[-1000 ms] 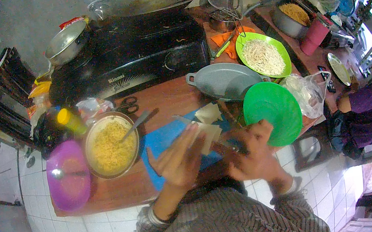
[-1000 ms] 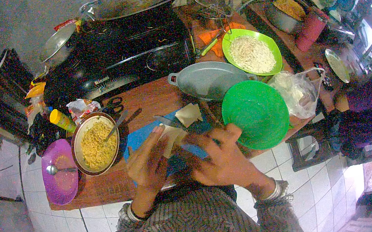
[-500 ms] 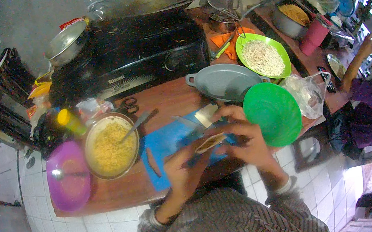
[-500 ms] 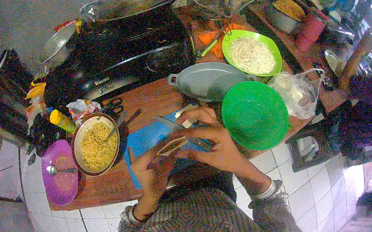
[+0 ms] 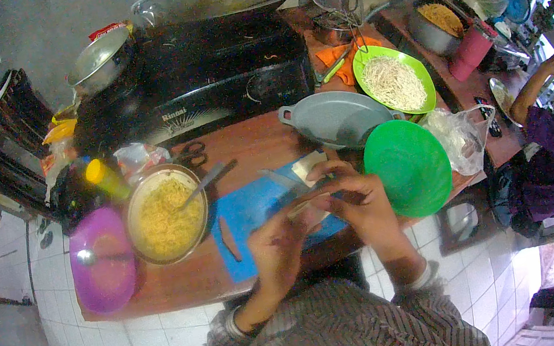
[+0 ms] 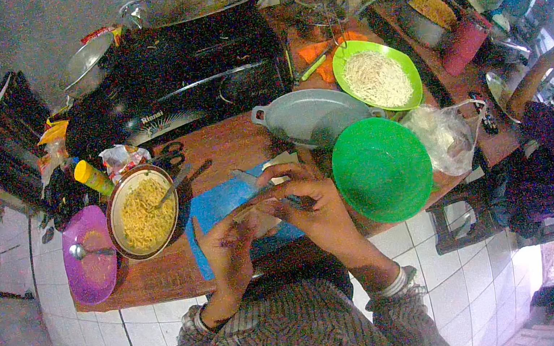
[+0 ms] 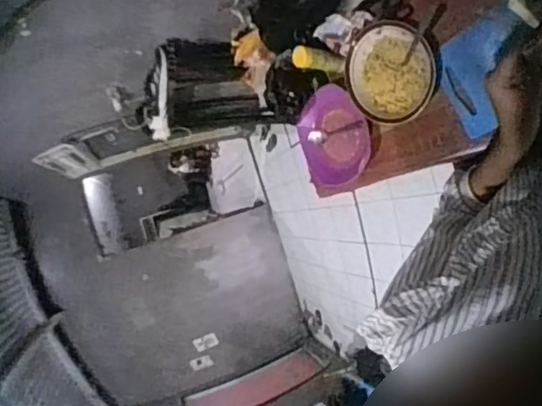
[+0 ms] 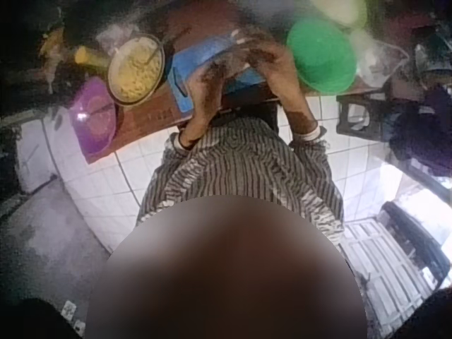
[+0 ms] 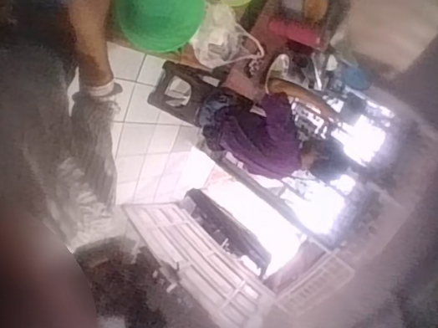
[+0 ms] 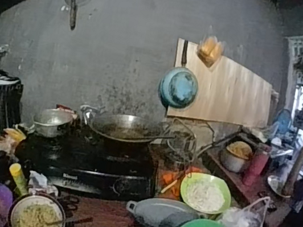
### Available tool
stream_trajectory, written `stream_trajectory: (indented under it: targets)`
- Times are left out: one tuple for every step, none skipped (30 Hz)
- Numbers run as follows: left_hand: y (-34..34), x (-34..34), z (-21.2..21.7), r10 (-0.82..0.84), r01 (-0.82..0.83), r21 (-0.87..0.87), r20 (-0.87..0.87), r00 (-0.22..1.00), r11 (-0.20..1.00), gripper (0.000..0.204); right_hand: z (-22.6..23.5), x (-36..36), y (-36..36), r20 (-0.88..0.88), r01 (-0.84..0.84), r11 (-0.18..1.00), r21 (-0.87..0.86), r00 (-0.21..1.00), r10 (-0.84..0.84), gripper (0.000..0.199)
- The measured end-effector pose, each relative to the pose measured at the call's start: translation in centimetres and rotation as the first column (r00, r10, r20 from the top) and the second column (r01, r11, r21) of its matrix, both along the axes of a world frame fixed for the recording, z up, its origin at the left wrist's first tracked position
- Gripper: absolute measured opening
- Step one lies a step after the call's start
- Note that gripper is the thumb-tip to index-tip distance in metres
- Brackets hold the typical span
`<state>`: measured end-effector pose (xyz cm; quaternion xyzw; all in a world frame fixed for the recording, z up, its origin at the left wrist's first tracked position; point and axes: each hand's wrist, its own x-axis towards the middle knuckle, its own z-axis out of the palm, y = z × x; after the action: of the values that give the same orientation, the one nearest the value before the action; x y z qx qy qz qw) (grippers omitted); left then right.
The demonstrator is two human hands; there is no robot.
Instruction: The person assembles small food parcels by placing a yellow filling onto square wrappers, folding them into triangular shapes, and setting them aside. The process is repeated multiple times using a spoon to transfer filling from a bowl.
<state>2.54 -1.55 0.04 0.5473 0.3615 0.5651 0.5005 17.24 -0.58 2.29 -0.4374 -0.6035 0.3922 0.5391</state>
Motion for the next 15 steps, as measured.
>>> stream_trajectory:
  targets:
    - [0.0, -0.1, 0.0, -0.002, 0.002, 0.009, 0.012, 1.0, 1.0, 0.018, -0.1, 0.0, 0.0, 0.026, 0.011, 1.0, -0.005, 1.0, -0.01, 0.015]
    - [0.1, -0.1, -0.1, -0.004, 0.003, 0.019, 0.023, 1.0, 1.0, 0.017, -0.1, 0.0, 0.1, 0.056, 0.019, 1.0, 0.016, 0.998, -0.02, 0.015]
    - [0.1, 0.1, -0.1, -0.02, 0.022, -0.01, 0.161, 0.987, 1.0, 0.017, -0.2, -0.1, 0.1, 0.048, 0.017, 1.0, -0.01, 0.999, -0.016, 0.015]
    - [0.1, 0.1, -0.2, -0.032, 0.044, -0.036, 0.297, 0.954, 0.998, 0.017, -0.2, -0.2, 0.2, 0.045, 0.012, 1.0, -0.008, 0.999, -0.012, 0.014]
    - [0.2, 0.1, -0.3, -0.004, 0.018, -0.058, 0.235, 0.972, 0.998, 0.018, -0.3, -0.3, 0.3, 0.051, 0.007, 1.0, 0.017, 0.999, -0.008, 0.014]
    - [0.2, 0.1, -0.4, 0.024, -0.01, -0.078, 0.172, 0.985, 0.997, 0.018, -0.3, -0.4, 0.4, 0.029, 0.009, 1.0, -0.009, 1.0, -0.009, 0.013]
    - [0.2, 0.1, -0.5, 0.05, -0.039, -0.097, 0.108, 0.993, 0.995, 0.019, -0.5, -0.6, 0.6, 0.017, 0.01, 1.0, -0.011, 1.0, -0.01, 0.012]
    - [0.3, 0.1, -0.6, 0.051, -0.033, -0.124, 0.142, 0.989, 0.992, 0.019, -0.6, -0.7, 0.7, 0.012, 0.011, 1.0, 0.003, 1.0, -0.011, 0.011]
    - [0.5, 0.1, -0.8, 0.053, -0.026, -0.151, 0.177, 0.983, 0.988, 0.019, -0.8, -0.9, 0.8, -0.038, 0.001, 0.998, -0.065, 0.999, -0.004, 0.01]
    - [0.7, 0.1, -0.9, 0.041, 0.007, -0.188, 0.249, 0.968, 0.982, 0.02, -0.9, -1.0, 1.0, -0.081, -0.01, 0.993, -0.115, 0.997, 0.0, 0.009]
    - [0.9, 0.0, -1.0, 0.034, 0.021, -0.211, 0.253, 0.967, 0.977, 0.021, -1.2, -1.1, 1.1, -0.117, -0.029, 0.992, -0.126, 0.993, 0.014, 0.008]
    - [1.2, -0.1, -1.1, 0.014, 0.061, -0.243, 0.296, 0.955, 0.968, 0.022, -1.4, -1.2, 1.3, -0.155, -0.036, 0.987, -0.156, 0.988, 0.012, 0.008]
    - [1.4, -0.1, -1.2, -0.017, 0.119, -0.265, 0.358, 0.934, 0.957, 0.023, -1.7, -1.3, 1.6, -0.187, -0.048, 0.988, -0.146, 0.982, 0.021, 0.008]
    - [1.4, -0.1, -1.3, 0.02, 0.084, -0.296, 0.331, 0.943, 0.952, 0.025, -1.9, -1.5, 1.8, -0.204, -0.051, 0.99, -0.128, 0.979, 0.024, 0.009]
    - [1.5, 0.0, -1.3, 0.045, 0.064, -0.318, 0.323, 0.945, 0.946, 0.026, -2.1, -1.6, 2.0, -0.246, -0.064, 0.989, -0.136, 0.969, 0.029, 0.008]
